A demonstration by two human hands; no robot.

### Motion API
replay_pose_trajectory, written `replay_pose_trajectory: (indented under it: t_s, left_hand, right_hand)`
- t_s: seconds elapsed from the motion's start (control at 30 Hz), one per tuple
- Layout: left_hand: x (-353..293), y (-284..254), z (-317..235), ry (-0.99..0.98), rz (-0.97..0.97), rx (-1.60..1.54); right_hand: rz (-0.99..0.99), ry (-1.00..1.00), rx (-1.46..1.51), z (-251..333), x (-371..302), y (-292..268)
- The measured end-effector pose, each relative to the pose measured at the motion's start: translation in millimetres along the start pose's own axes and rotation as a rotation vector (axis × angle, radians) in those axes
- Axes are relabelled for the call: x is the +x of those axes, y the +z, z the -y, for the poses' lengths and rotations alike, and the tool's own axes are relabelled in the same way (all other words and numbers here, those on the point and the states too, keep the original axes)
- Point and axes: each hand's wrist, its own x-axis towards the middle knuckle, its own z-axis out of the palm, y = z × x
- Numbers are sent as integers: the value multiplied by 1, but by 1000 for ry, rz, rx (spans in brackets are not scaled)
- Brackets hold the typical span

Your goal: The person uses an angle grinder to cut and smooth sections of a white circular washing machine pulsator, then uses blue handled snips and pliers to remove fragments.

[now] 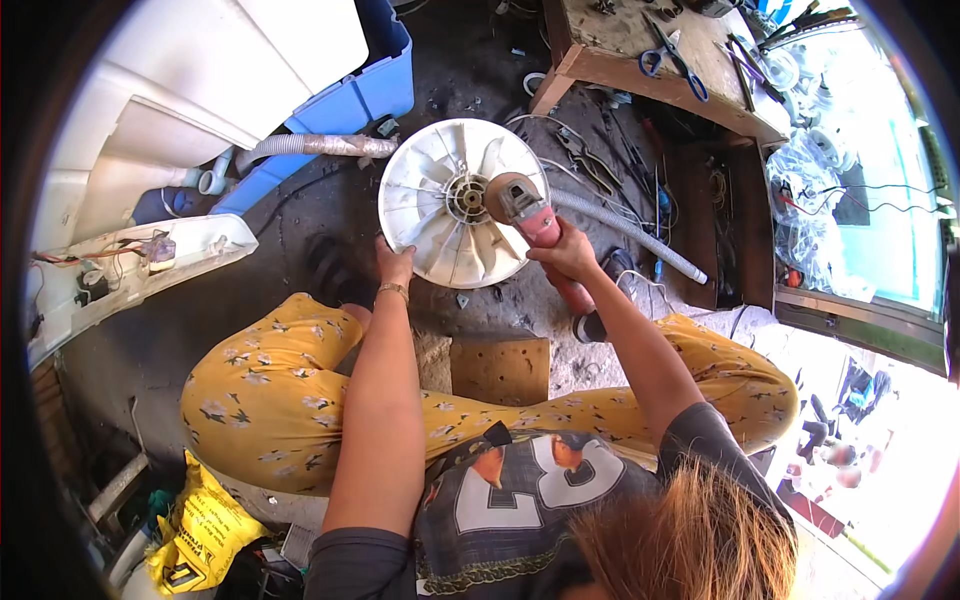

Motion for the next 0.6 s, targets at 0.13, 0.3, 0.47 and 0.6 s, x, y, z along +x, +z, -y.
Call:
replay_pose_trajectory:
  t_s: [0.13,0.3,0.47,0.6]
  left_hand:
    - [-8,15,-4,-72,25,-9]
    - [5,-27,5,-12,-50,-31]
    - [4,-12,-1,-56,-37,15]
    - [-4,-3,-6,-63,-45,21]
  right_hand:
    - [21,57,-94,-12,-7,3]
    - [67,-8,-54,8,-16,17]
    - [36,-18,61,-3,-11,16]
    - [69,26,-31,-5,-16,13]
